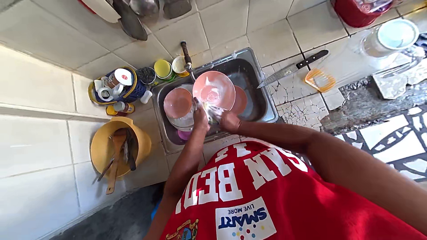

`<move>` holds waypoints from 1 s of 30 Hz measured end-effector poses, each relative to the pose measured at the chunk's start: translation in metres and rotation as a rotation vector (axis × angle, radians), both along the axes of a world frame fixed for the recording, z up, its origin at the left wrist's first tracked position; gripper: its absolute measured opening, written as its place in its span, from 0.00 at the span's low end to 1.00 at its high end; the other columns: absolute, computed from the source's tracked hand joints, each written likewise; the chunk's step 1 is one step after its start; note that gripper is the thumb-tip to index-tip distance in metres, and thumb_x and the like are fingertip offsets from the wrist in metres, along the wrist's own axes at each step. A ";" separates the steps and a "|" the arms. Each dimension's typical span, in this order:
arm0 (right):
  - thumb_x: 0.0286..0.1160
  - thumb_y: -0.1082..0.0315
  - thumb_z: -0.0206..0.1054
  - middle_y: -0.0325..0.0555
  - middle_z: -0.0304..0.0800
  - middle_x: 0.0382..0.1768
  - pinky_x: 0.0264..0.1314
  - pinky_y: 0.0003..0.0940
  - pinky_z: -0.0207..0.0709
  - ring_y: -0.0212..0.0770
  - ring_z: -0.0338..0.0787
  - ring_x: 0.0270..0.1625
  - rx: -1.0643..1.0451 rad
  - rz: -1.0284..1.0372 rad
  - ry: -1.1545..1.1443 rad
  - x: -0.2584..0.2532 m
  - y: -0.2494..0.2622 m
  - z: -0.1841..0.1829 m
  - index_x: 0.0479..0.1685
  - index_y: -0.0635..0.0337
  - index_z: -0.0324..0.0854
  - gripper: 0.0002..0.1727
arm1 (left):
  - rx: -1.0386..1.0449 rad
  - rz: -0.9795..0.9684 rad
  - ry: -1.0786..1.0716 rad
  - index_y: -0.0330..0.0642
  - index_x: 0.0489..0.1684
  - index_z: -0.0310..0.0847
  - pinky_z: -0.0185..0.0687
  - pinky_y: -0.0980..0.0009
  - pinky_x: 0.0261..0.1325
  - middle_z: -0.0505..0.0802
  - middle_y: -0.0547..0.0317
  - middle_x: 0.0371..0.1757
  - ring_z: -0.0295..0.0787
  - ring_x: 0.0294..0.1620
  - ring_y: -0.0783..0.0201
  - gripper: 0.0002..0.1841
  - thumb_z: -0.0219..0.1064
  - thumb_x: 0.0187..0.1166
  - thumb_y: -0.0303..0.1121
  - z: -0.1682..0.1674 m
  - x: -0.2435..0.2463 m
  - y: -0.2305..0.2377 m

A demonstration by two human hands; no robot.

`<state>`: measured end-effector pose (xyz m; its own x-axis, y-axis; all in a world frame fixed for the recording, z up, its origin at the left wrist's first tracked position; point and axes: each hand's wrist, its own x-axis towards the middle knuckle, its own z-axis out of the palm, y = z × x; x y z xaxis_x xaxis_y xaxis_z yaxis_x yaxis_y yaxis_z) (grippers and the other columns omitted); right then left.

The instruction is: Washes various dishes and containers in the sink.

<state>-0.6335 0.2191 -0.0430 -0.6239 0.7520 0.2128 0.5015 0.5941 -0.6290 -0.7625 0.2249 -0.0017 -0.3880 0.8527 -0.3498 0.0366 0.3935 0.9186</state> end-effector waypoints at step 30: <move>0.74 0.73 0.68 0.71 0.91 0.46 0.58 0.66 0.80 0.68 0.91 0.56 -0.257 0.048 -0.293 -0.027 -0.011 0.049 0.42 0.78 0.86 0.11 | 0.085 0.064 -0.178 0.38 0.73 0.73 0.85 0.57 0.58 0.89 0.50 0.54 0.87 0.53 0.61 0.30 0.37 0.94 0.53 -0.015 -0.014 -0.018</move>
<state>-0.6607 0.2084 0.0059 -0.6660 0.7262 -0.1708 0.6572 0.4628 -0.5949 -0.7762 0.2065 -0.0169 -0.3810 0.8576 -0.3453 -0.1518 0.3104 0.9384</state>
